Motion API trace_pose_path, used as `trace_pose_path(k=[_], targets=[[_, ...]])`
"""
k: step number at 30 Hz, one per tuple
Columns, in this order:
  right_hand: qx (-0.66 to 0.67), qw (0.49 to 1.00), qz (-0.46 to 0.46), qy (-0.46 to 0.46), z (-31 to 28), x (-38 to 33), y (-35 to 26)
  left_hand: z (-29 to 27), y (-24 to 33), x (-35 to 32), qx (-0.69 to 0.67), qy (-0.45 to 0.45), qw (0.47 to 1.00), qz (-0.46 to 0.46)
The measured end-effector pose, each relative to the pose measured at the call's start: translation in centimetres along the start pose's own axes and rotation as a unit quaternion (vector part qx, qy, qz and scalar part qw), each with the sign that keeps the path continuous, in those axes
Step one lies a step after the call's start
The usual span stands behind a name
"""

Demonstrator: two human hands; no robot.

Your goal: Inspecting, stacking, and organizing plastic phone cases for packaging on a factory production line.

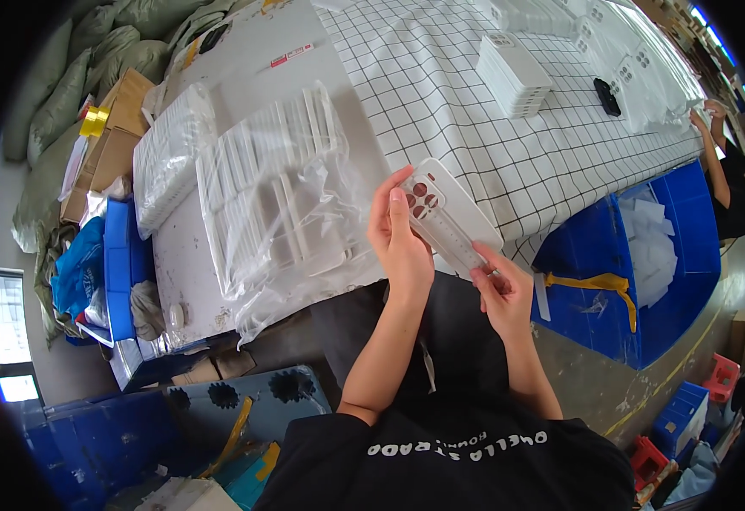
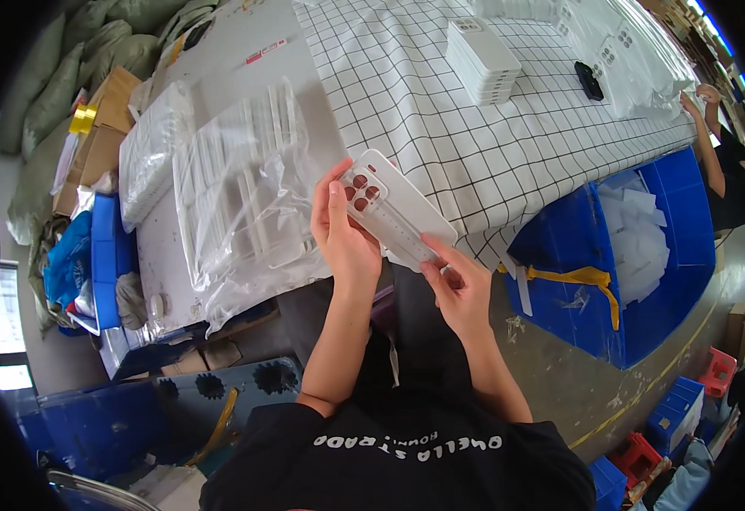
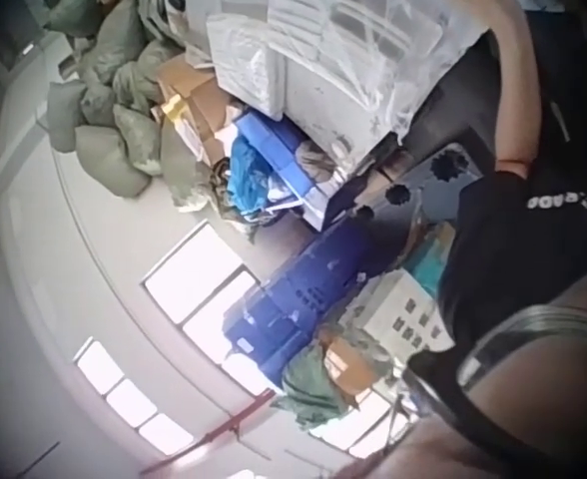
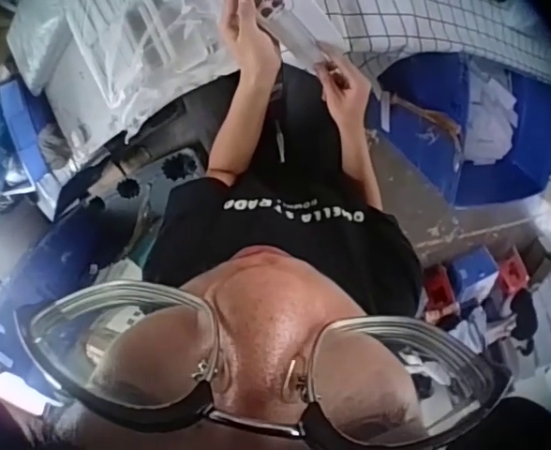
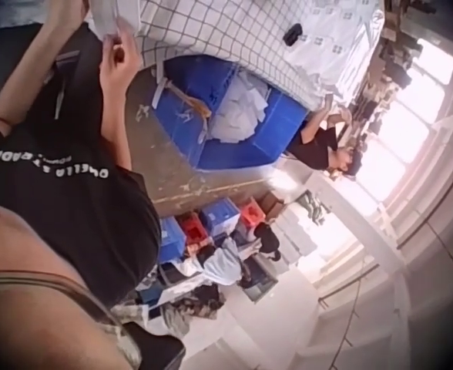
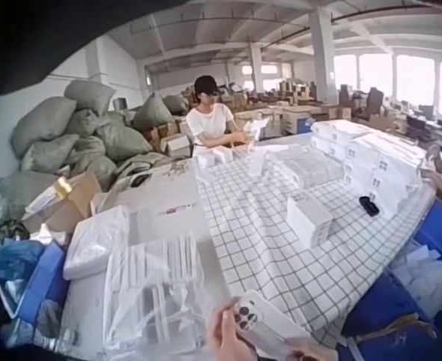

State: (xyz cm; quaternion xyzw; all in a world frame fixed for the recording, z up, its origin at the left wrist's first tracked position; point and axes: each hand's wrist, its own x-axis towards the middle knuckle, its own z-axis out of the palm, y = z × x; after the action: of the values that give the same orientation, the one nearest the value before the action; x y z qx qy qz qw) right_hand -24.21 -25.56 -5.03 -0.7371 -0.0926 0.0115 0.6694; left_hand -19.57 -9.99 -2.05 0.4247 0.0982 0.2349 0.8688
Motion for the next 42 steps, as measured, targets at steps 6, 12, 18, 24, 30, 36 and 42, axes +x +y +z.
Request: trace_pose_path(k=[6,12,18,24,30,36,42], targets=[[-0.005,1.0,-0.014,0.019,-0.7,0.0,0.0,1.0,-0.2,-0.5,-0.031,0.012,0.999,-0.017],[-0.002,0.999,-0.016,0.03,-1.6,0.0,0.6,1.6,-1.2,-0.8,-0.065,0.011,0.997,-0.027],[0.031,0.998,0.033,0.051,-2.0,-0.4,0.9,1.7,-1.8,-0.9,-0.076,0.025,0.995,-0.053],[0.03,0.998,-0.043,0.041,-1.9,0.5,2.5,1.6,-1.1,-0.5,-0.098,0.06,0.99,-0.083],[0.05,0.996,-0.071,0.004,-1.8,1.4,3.0,1.0,-1.5,0.1,-0.107,0.063,0.988,-0.095],[0.361,0.932,-0.011,0.003,-3.8,0.3,3.5,2.0,-0.1,-3.4,0.064,-0.008,0.995,0.08],[0.147,0.989,-0.026,-0.016,-7.4,-0.3,1.4,2.1,-0.9,-6.1,0.072,-0.025,0.997,-0.013]])
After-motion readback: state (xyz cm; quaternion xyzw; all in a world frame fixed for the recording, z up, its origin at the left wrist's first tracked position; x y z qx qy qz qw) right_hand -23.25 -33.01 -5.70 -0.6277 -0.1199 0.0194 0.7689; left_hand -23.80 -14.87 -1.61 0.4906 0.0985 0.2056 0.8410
